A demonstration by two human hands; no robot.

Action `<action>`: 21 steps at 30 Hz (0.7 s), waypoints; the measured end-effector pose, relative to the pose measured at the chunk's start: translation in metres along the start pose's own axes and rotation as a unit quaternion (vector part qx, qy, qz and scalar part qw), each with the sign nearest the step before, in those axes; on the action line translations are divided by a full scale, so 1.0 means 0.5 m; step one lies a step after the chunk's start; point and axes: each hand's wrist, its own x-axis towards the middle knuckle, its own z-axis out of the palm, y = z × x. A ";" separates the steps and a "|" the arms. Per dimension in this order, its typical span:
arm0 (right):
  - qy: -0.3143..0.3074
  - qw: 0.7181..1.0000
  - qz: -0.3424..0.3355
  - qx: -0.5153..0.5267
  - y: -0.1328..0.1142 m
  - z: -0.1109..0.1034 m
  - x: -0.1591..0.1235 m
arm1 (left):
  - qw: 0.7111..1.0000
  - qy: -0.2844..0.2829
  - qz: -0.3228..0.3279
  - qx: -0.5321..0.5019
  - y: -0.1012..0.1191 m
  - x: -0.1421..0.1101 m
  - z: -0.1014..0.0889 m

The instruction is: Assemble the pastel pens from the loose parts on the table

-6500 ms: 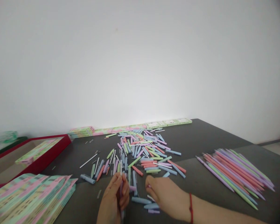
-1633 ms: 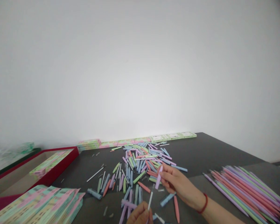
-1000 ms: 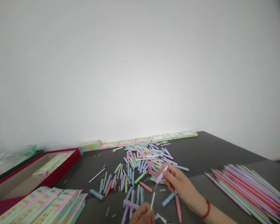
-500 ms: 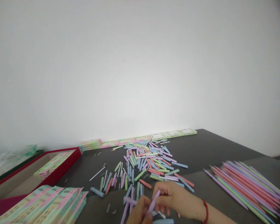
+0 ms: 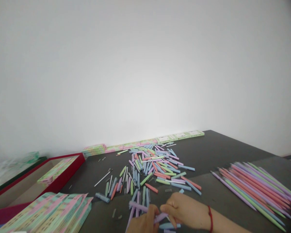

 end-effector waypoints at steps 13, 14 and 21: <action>0.013 1.000 0.004 0.000 0.003 0.003 0.003 | 0.999 0.020 0.027 0.024 0.020 -0.019 -0.028; 0.013 1.000 -0.002 0.009 0.003 0.003 0.002 | 0.999 0.024 0.031 0.024 0.018 -0.019 -0.028; -0.072 0.993 0.040 0.083 -0.001 0.001 -0.004 | 0.996 0.036 0.046 0.060 0.018 -0.017 -0.026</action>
